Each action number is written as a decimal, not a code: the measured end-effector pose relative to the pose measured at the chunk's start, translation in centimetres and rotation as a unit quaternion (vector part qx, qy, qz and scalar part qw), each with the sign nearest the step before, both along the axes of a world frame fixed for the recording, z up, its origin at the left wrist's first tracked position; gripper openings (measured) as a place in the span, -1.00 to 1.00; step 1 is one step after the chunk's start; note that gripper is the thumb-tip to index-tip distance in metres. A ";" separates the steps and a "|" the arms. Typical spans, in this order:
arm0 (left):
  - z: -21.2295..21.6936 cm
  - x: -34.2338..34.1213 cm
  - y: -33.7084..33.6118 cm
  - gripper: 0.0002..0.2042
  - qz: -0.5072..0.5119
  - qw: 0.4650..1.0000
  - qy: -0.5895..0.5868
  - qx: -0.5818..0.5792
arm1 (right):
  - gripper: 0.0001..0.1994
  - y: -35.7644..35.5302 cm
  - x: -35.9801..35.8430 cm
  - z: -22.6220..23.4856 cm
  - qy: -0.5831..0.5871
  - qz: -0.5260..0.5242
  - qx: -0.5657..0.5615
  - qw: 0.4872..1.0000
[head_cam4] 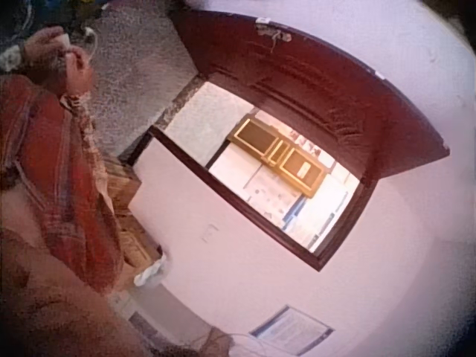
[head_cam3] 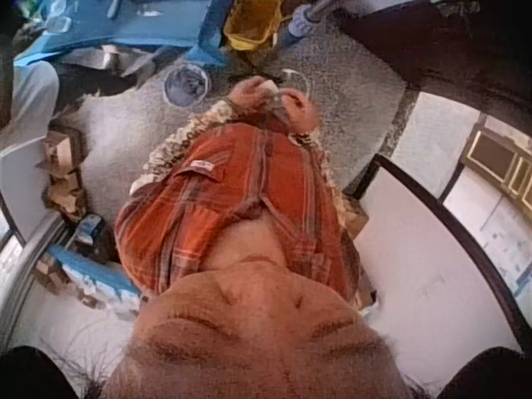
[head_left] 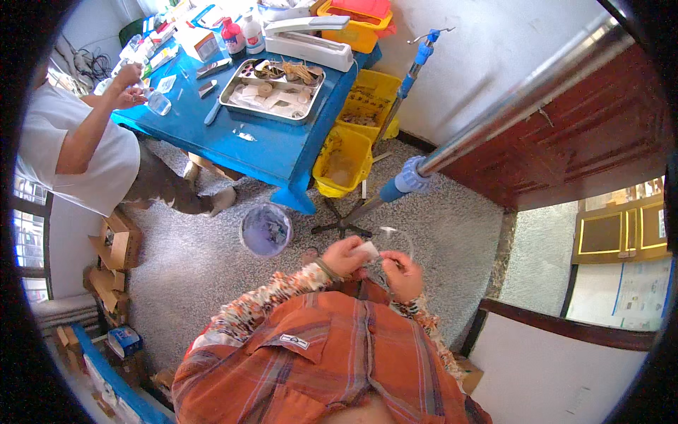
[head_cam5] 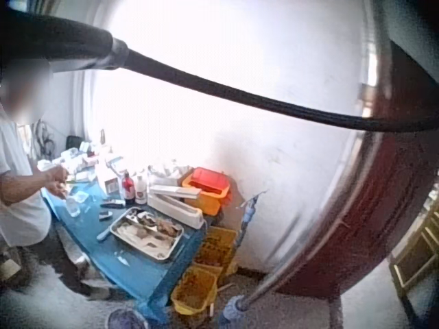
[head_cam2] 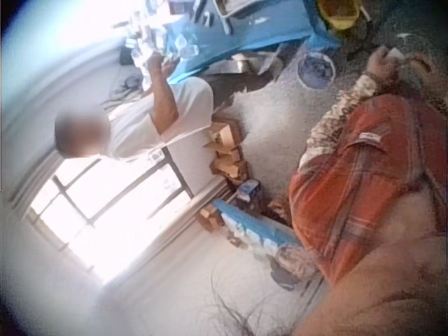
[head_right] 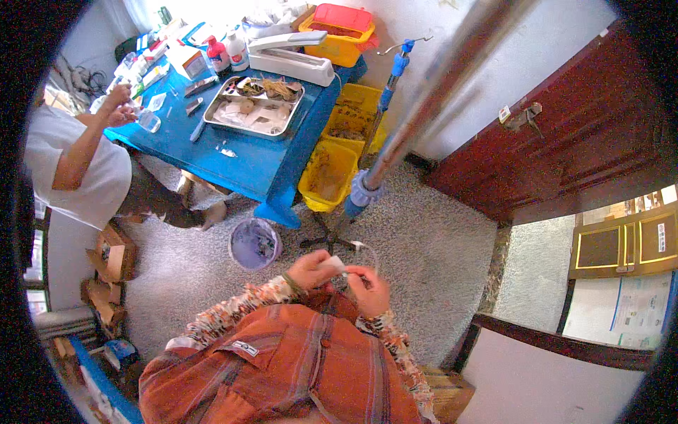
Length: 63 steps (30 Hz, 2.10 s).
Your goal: The person assembles IV drip stands by unpacking plastic bags containing tubing and connectors, attaching tubing to the stand poles, and moving the stands into position. The person handles multiple packaged items, unpacks them, and connects components to the metal poles.
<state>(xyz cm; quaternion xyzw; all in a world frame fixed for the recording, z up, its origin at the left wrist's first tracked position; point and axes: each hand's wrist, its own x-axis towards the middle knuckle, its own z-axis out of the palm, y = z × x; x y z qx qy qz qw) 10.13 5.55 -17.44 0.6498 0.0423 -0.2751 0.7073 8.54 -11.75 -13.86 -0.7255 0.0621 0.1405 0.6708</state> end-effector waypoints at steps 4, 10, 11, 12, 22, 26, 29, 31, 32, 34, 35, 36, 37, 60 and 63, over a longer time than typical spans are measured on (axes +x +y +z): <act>1.8 -0.7 -3.4 -0.85 0.022 0.997 -0.079 0.010 | -0.77 -0.3 0.1 -0.9 -0.128 -0.009 -0.085 0.988; 2.2 -1.0 -4.4 -0.86 -0.012 0.972 -0.206 0.116 | -0.81 -2.1 0.1 -0.9 -0.165 0.030 -0.147 0.975; 2.2 -1.0 -4.5 -0.85 -0.021 0.970 -0.210 0.123 | -0.81 -2.3 0.0 -1.7 -0.162 0.014 -0.125 0.979; 2.3 -1.0 -4.6 -0.85 -0.035 0.968 -0.212 0.133 | -0.82 -2.4 0.0 -2.0 -0.159 0.000 -0.105 0.982; 3.1 -0.4 -4.3 -0.88 -0.069 0.997 -0.011 -0.029 | -0.82 -3.7 0.2 -2.7 0.145 -0.129 0.367 0.910; 3.5 0.0 -3.7 -0.89 -0.066 0.998 -0.003 -0.019 | -0.82 -3.5 0.6 -1.5 0.177 -0.024 0.311 0.934; 3.4 0.3 -3.3 -0.88 -0.073 0.996 -0.043 -0.004 | -0.84 -3.3 0.7 -1.8 0.218 0.003 0.276 0.936; 3.2 0.2 -3.1 -0.88 -0.066 0.996 -0.065 0.001 | -0.85 -3.2 0.8 -2.5 0.225 0.012 0.275 0.935; 3.2 0.1 -3.0 -0.87 -0.063 0.995 -0.076 0.004 | -0.85 -3.1 0.9 -2.7 0.229 0.016 0.275 0.934; 3.4 0.1 -2.5 -0.91 -0.065 0.991 -0.114 0.003 | -0.85 -2.7 1.0 -2.5 0.253 0.021 0.275 0.927; 3.4 0.1 -2.2 -0.93 -0.066 0.989 -0.133 0.003 | -0.85 -2.6 1.1 -2.4 0.266 0.023 0.275 0.924; 3.3 0.4 -1.7 -0.94 -0.076 0.980 -0.180 0.034 | -0.85 -2.5 1.2 -2.6 0.294 0.012 0.324 0.899; 3.2 0.9 -0.9 -0.96 -0.086 0.968 -0.227 0.064 | -0.84 -2.7 1.2 -2.9 0.322 0.000 0.371 0.871; -9.7 9.1 1.3 -0.88 -0.001 0.841 -0.453 0.296 | -0.87 -6.6 -1.6 -3.2 0.313 -0.165 0.307 0.884; -9.4 8.4 1.4 -0.87 0.013 0.823 -0.464 0.326 | -0.87 -6.8 -1.6 -3.3 0.317 -0.162 0.310 0.881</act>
